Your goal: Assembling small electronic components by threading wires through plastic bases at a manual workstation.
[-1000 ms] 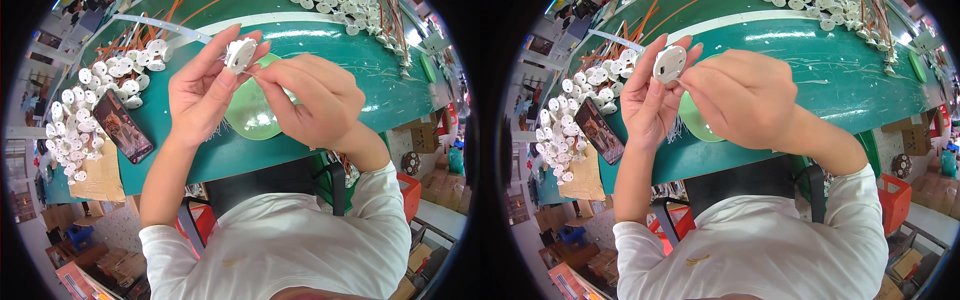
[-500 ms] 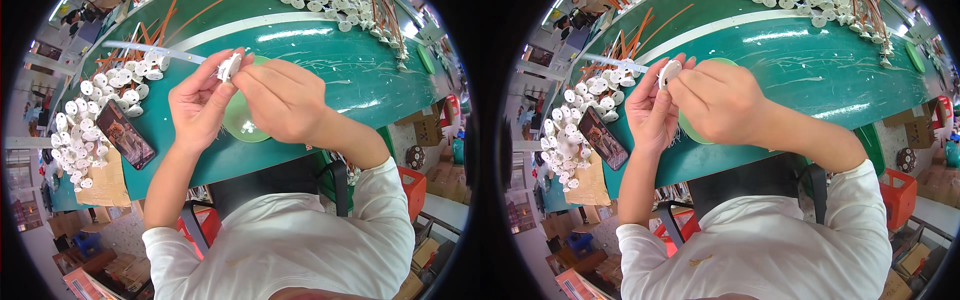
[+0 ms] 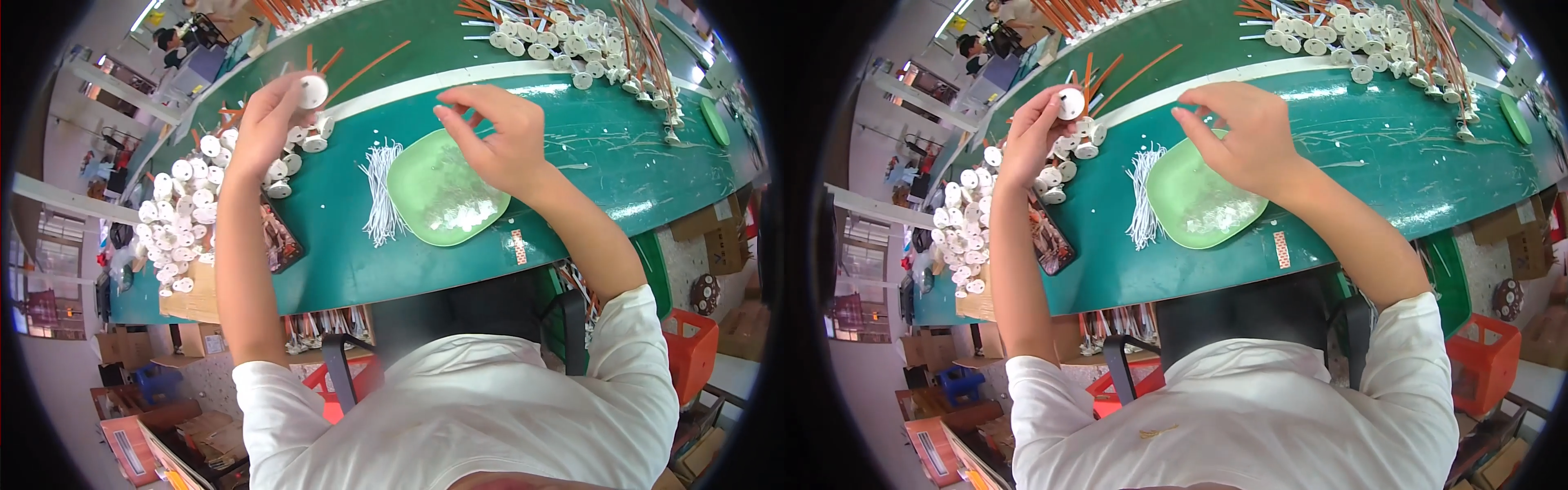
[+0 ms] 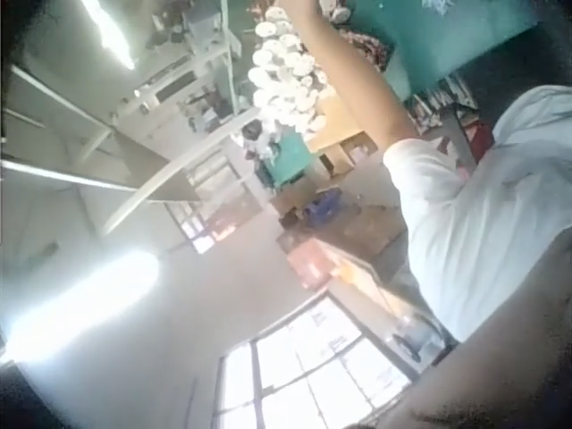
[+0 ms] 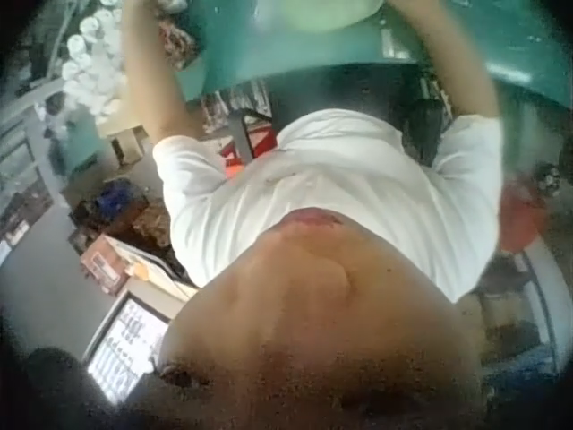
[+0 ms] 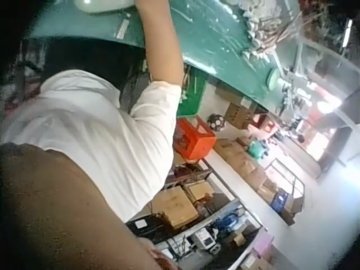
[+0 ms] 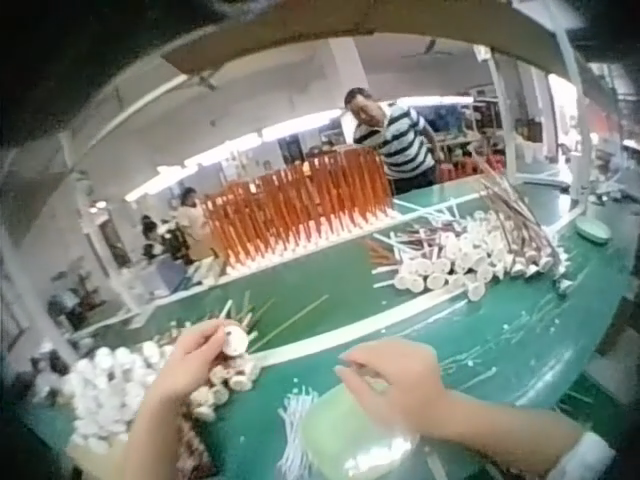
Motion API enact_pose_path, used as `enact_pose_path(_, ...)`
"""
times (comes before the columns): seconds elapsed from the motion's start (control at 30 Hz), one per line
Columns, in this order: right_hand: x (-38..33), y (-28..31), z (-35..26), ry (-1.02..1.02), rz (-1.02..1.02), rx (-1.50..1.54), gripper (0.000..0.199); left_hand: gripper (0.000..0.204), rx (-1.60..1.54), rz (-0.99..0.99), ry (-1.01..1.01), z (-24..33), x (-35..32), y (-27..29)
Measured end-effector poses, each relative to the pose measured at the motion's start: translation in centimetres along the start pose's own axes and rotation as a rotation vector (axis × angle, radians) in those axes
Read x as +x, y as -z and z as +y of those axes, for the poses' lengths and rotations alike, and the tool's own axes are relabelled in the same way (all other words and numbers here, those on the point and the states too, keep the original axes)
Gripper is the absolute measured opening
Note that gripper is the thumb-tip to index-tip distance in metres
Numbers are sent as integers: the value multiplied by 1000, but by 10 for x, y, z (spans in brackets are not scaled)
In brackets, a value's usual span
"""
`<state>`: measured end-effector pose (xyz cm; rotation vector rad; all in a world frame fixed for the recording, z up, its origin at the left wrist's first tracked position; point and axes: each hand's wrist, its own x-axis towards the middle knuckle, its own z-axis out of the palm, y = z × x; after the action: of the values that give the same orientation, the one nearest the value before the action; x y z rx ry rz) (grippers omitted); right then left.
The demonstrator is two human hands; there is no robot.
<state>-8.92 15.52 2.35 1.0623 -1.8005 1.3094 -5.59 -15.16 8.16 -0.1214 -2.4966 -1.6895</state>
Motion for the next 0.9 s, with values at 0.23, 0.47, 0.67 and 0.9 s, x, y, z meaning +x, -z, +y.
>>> enact_pose_path(0.23,1,-3,12,102,-50,-64,7,30,1021,-1,-106,-9,7,50)
enact_pose_path(0.47,10,6,10,-854,-143,898,41,11,626,411,-583,32,-42,-117)
enact_pose_path(0.67,8,7,-1,-1042,-287,1387,57,19,225,-30,-415,50,-51,-200)
enact_pose_path(0.9,2,9,6,-1014,-354,1414,65,19,189,-70,-445,41,-42,-202)
